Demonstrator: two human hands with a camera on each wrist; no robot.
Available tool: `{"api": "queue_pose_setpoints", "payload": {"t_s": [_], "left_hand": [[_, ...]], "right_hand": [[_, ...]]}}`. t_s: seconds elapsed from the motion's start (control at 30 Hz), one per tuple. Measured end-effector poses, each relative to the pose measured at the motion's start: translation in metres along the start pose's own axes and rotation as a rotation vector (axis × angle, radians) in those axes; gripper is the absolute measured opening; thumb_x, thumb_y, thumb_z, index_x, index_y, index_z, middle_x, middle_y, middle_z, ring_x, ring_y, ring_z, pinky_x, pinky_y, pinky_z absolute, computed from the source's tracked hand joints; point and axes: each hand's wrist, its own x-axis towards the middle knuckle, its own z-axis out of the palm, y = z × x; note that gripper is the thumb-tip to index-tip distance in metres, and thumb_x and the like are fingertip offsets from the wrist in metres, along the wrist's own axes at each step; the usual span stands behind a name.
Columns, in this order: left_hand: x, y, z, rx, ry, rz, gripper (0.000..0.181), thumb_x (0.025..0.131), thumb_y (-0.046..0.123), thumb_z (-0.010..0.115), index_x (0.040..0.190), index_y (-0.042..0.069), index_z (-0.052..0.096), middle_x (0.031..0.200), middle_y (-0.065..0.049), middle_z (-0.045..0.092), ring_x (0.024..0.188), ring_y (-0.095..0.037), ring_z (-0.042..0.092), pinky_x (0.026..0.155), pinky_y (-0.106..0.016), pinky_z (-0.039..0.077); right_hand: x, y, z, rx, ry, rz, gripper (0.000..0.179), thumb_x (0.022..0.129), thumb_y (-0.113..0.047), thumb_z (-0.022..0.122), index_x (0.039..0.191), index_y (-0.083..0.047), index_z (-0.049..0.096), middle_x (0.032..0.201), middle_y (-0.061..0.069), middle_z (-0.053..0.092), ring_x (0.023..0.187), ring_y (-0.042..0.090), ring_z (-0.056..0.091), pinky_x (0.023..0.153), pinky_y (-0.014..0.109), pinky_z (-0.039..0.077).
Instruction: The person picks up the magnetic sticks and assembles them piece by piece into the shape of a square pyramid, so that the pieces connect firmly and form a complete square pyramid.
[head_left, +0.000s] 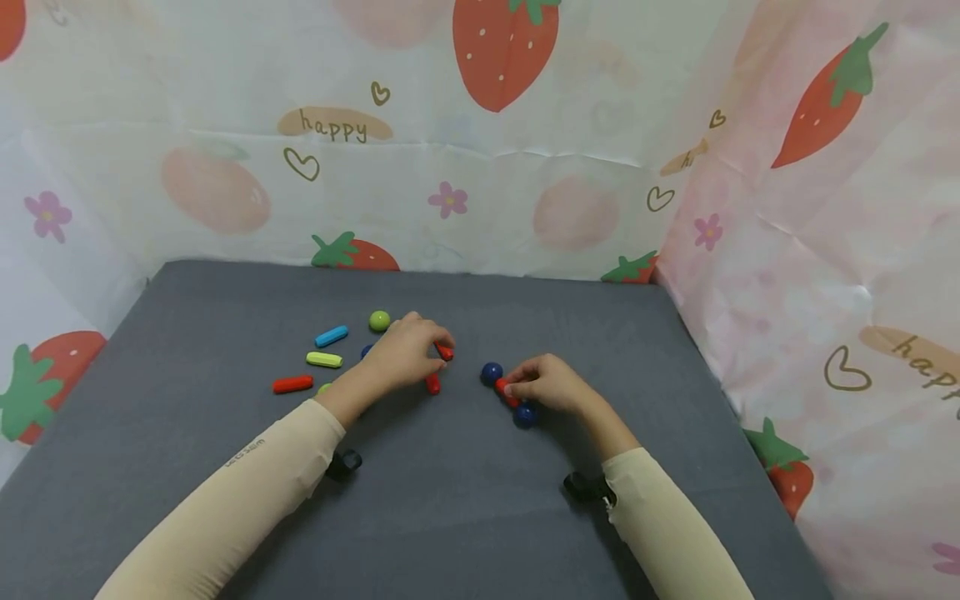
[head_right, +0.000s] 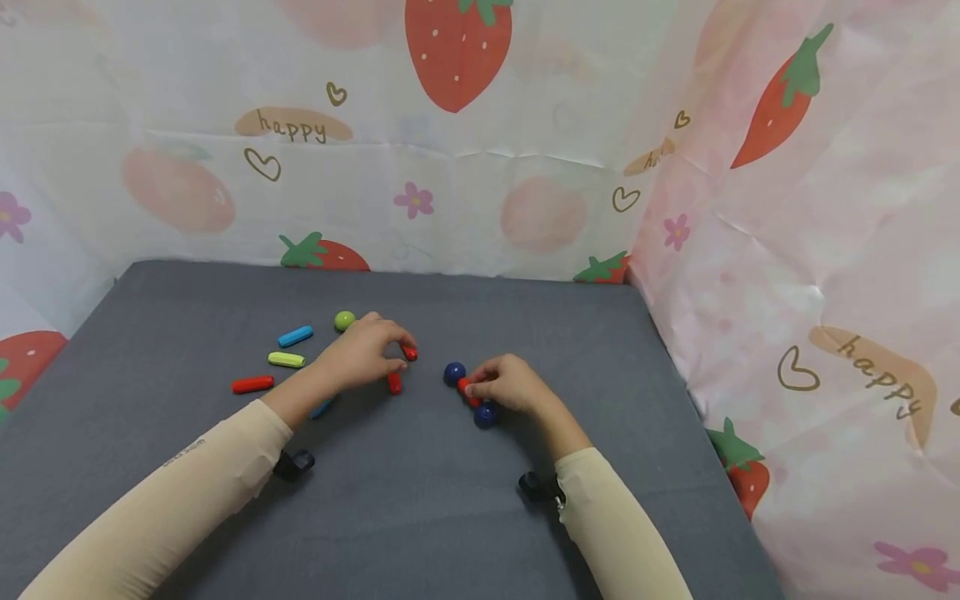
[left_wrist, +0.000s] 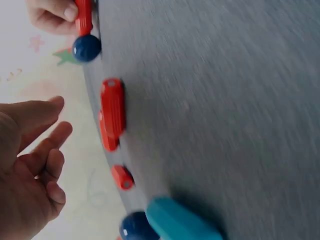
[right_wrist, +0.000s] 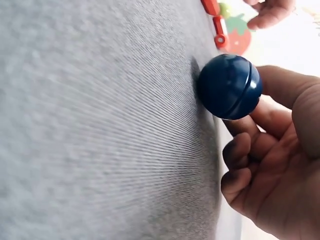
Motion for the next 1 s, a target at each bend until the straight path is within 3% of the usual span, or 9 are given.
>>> {"api": "queue_pose_setpoints", "payload": {"t_s": [0.43,0.67,0.87,1.0], "left_hand": [[-0.008,-0.026,-0.002,0.009,-0.129,0.009,0.032,0.09,0.011,0.079,0.121,0.016,0.076,0.12,0.001,0.072,0.111,-0.025,0.052,0.09,-0.041,0.051],[-0.008,-0.026,0.002,0.033,-0.134,0.061,0.033,0.086,0.013,0.083,0.118,0.017,0.078,0.116,0.003,0.073,0.105,-0.026,0.053,0.09,-0.043,0.048],[-0.009,-0.021,0.004,0.035,-0.175,0.083,0.031,0.087,0.011,0.081,0.118,0.016,0.078,0.12,-0.002,0.072,0.115,-0.033,0.055,0.098,-0.053,0.044],[-0.009,-0.02,0.004,0.051,-0.183,0.091,0.026,0.087,0.01,0.081,0.112,0.018,0.079,0.116,-0.001,0.072,0.112,-0.031,0.056,0.093,-0.052,0.045]], "right_hand": [[-0.005,0.006,0.005,0.024,0.152,0.099,0.022,0.092,-0.03,0.078,0.104,-0.011,0.08,0.096,0.002,0.075,0.086,0.017,0.063,0.076,0.032,0.05],[-0.006,0.008,0.007,0.071,0.206,0.144,0.024,0.093,-0.029,0.077,0.107,-0.009,0.079,0.102,0.005,0.074,0.087,0.019,0.062,0.075,0.031,0.05],[-0.007,0.008,0.008,0.101,0.214,0.139,0.025,0.094,-0.028,0.076,0.108,-0.008,0.079,0.101,0.006,0.074,0.084,0.018,0.061,0.072,0.031,0.049],[-0.007,0.008,0.008,0.104,0.22,0.14,0.025,0.094,-0.028,0.076,0.108,-0.007,0.079,0.103,0.006,0.074,0.088,0.019,0.062,0.075,0.031,0.049]]}}
